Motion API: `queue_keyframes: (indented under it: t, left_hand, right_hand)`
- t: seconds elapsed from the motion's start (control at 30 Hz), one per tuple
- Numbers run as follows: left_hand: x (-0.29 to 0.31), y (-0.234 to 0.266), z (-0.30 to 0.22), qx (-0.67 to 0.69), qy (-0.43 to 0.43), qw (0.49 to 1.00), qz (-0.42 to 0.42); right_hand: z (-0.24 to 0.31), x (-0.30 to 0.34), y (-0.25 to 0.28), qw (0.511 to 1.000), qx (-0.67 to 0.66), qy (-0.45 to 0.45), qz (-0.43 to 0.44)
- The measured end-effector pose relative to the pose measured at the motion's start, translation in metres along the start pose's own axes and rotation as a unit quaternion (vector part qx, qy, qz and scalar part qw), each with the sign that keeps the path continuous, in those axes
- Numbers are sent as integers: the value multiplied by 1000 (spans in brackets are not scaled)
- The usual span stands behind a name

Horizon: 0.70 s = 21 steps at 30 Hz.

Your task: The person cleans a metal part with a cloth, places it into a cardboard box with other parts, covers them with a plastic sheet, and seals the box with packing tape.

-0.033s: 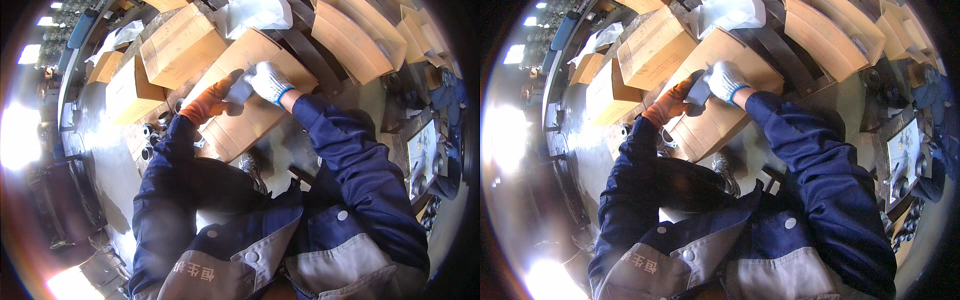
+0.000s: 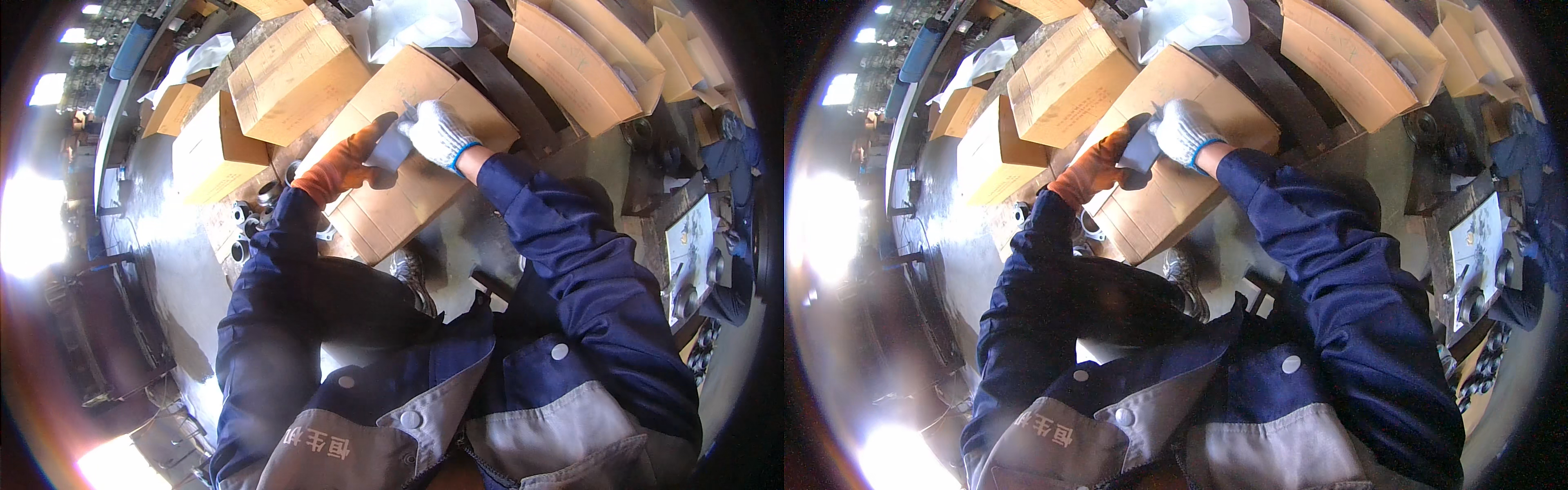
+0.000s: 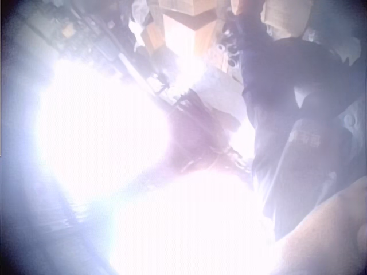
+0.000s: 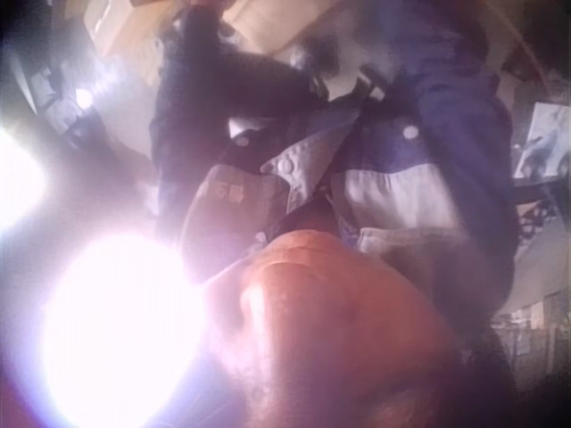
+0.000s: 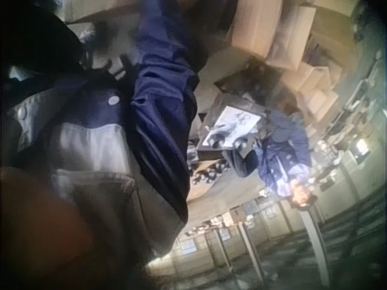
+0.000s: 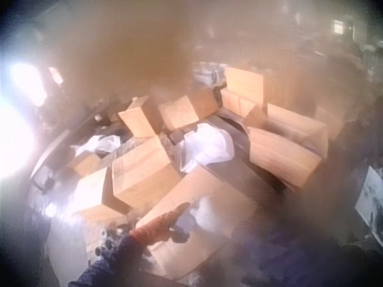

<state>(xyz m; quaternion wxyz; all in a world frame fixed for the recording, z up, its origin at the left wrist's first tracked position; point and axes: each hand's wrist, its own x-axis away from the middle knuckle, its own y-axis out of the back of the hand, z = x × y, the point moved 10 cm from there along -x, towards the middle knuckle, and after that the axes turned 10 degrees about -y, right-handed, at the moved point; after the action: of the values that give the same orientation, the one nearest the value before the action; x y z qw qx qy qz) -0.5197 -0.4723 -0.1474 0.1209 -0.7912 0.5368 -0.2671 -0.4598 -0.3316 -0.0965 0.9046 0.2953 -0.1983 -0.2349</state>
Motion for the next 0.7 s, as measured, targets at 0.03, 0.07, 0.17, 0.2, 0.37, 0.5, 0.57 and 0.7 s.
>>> queue_keyframes:
  t: [0.03, 0.07, 0.17, 0.2, 0.37, 0.5, 0.57, 0.7]
  left_hand:
    - [0, 0, -5, -71, -23, 997, 3]
    - [3, -6, -16, -241, -91, 966, 32]
    - [3, -10, -23, -305, -134, 942, 40]
    - [2, -11, -21, -237, -121, 962, 56]
    - [1, -8, -21, -110, -78, 988, 76]
    - [7, -10, -29, -175, -112, 974, 86]
    - [9, -16, -31, -188, -133, 966, 119]
    - [8, -8, -29, -223, -143, 958, 112]
  right_hand:
    - [5, 2, 1, 1000, 0, 6, 4]
    - [9, 5, 1, 1000, 5, 4, 10]
    - [16, 12, 6, 1000, 5, -7, 25]
    - [27, 18, 1, 994, -55, 46, 87]
    - [14, 15, 3, 933, -258, 20, 251]
    - [7, 3, 9, 993, -37, 96, 64]
    - [2, 16, -27, 982, -82, 78, 151]
    - [2, 31, -41, 990, 22, 86, 113]
